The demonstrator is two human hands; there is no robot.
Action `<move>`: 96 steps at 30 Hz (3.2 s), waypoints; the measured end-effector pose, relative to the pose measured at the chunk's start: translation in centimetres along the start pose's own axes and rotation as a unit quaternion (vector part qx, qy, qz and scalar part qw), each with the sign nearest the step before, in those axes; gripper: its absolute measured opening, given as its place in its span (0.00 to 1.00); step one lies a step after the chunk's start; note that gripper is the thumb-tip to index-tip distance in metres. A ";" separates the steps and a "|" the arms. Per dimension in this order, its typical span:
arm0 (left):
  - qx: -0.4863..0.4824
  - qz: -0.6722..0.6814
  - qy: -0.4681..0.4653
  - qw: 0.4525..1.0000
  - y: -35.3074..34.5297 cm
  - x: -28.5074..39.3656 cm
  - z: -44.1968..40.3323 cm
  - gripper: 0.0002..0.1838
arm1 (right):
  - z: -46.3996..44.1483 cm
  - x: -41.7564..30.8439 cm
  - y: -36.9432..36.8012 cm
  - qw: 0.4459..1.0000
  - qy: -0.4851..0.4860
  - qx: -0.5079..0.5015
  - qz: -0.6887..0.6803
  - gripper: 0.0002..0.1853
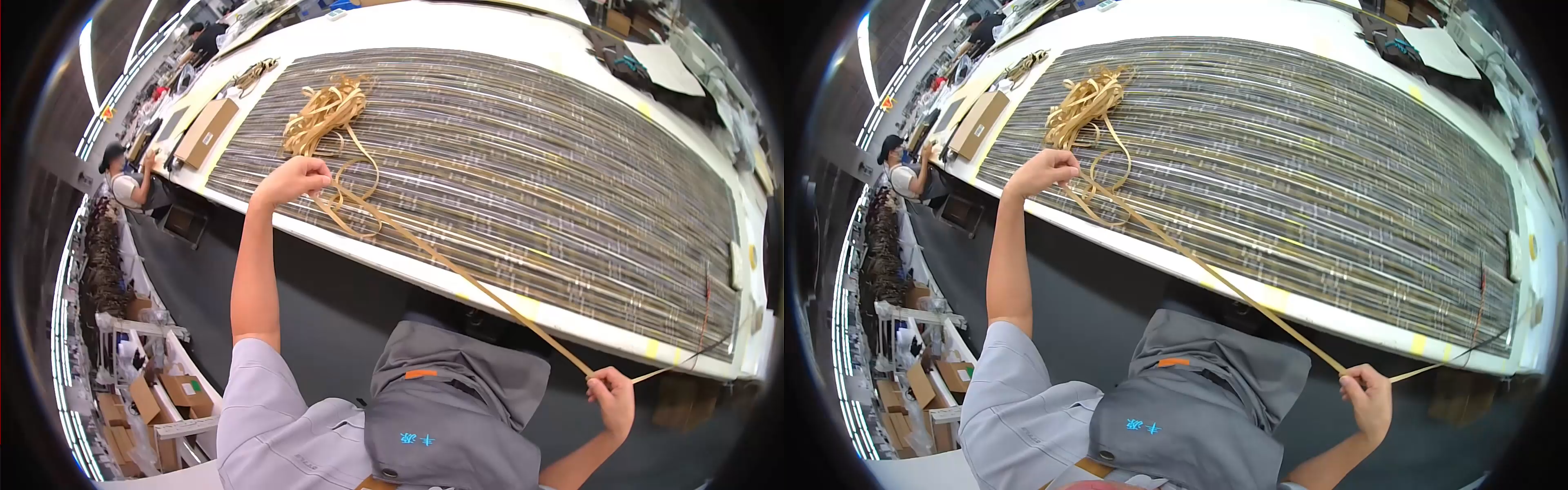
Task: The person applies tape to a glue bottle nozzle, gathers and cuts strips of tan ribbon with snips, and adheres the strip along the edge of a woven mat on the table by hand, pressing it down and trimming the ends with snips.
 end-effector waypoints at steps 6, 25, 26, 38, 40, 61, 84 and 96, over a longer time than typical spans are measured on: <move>0.082 -0.107 -0.008 0.991 3.1 -6.1 -4.8 0.09 | -1.4 -4.8 -3.5 0.996 0.040 -0.053 0.068 0.07; -0.310 0.224 -0.205 0.901 -30.1 16.9 3.6 0.12 | -1.9 -5.1 -9.2 0.975 0.016 -0.223 -0.012 0.10; -0.271 0.260 -0.219 0.901 -30.6 16.4 3.8 0.08 | -2.1 -4.8 -9.2 0.973 0.018 -0.228 -0.016 0.10; -0.302 0.434 0.013 0.848 -31.6 13.8 3.2 0.07 | -5.1 -3.2 -7.5 0.982 0.087 -0.153 -0.067 0.09; -0.311 0.404 0.043 0.859 -31.4 13.7 3.0 0.07 | -5.6 -3.5 -7.4 0.979 0.107 -0.159 -0.071 0.08; -0.180 0.295 -0.144 0.927 -32.8 17.0 5.1 0.17 | -4.7 -3.2 -10.1 0.935 0.016 -0.275 -0.224 0.09; -0.168 0.386 -0.116 0.900 -28.2 13.6 9.3 0.16 | -3.0 -4.2 -16.2 0.900 0.020 -0.345 -0.265 0.14; -0.118 0.356 -0.081 0.924 -28.9 13.5 6.9 0.11 | -4.1 -4.3 -14.5 0.921 -0.005 -0.299 -0.250 0.20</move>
Point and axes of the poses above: each hand's wrist, its own z-axis away from the middle knuckle, its own y-axis out of the back of the hand, x = y × z, the point moved 2 cm from there along -z, towards the middle knuckle, and after that the axes turned 8 degrees about -y, right-handed, at the moved point
